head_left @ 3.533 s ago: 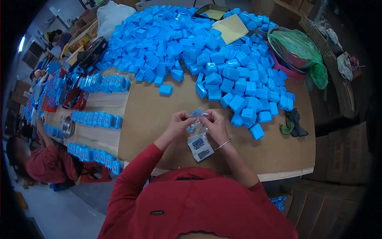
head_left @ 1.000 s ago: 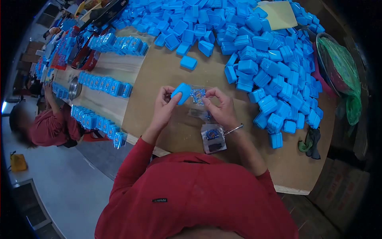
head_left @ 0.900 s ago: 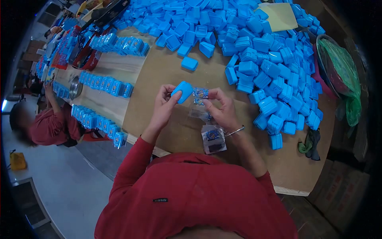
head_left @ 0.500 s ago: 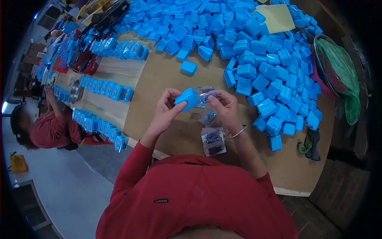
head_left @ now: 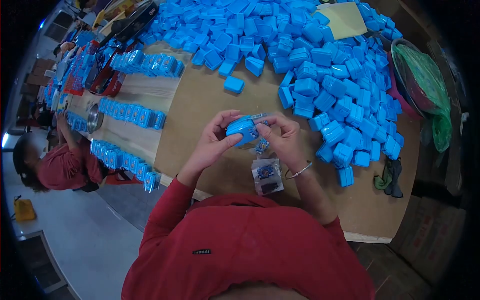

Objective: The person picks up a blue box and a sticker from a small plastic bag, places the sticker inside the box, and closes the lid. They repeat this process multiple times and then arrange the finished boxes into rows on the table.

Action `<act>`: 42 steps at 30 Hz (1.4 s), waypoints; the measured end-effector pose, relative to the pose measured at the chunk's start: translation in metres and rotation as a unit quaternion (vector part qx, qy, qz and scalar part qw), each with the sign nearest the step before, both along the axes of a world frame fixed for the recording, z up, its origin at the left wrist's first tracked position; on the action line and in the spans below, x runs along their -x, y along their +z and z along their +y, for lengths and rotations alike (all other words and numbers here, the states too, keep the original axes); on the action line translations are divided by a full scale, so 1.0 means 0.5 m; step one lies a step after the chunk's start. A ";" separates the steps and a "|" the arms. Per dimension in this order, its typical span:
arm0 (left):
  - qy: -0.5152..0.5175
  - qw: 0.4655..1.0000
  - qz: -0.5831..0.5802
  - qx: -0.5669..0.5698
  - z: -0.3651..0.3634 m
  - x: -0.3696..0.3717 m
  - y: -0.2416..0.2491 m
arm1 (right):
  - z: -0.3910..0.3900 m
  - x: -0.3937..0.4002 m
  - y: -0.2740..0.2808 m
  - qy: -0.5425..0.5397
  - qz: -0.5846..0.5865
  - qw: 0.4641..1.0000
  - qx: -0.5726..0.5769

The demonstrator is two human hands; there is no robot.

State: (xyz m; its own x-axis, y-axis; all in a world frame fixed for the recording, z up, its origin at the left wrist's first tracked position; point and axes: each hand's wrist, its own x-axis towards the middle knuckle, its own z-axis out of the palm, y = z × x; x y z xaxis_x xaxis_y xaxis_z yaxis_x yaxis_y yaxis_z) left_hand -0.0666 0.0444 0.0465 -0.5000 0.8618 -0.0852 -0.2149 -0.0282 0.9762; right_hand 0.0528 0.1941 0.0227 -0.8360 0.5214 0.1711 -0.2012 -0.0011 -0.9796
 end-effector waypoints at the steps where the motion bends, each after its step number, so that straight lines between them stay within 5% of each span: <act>1: -0.015 1.000 -0.003 0.001 -0.002 0.003 -0.002 | 0.000 -0.004 0.008 0.013 -0.026 0.999 0.030; 4: -0.010 1.000 -0.010 0.001 0.000 0.003 -0.015 | 0.007 -0.011 0.015 0.034 -0.058 0.997 0.030; 7: 0.037 0.998 -0.054 -0.024 0.011 -0.007 -0.029 | -0.007 -0.011 0.048 -0.101 -0.061 0.954 -0.275; 13: 0.051 0.995 -0.076 -0.026 0.045 -0.041 -0.005 | -0.035 0.006 0.018 -0.116 -0.013 0.900 -0.419; 34: 0.076 0.991 -0.110 -0.012 0.029 -0.054 0.001 | -0.015 0.006 0.025 -0.078 0.036 0.924 -0.374; 37: 0.080 0.992 -0.102 0.001 0.019 -0.044 -0.006 | -0.012 0.005 0.038 -0.055 0.024 0.921 -0.384; 40: 0.124 0.989 -0.066 0.054 -0.025 -0.005 -0.034 | 0.018 0.006 0.023 0.051 -0.019 0.968 -0.244; 42: 0.157 0.978 -0.039 0.134 -0.084 0.053 -0.101 | 0.044 0.026 -0.065 -0.006 -0.116 0.958 -0.262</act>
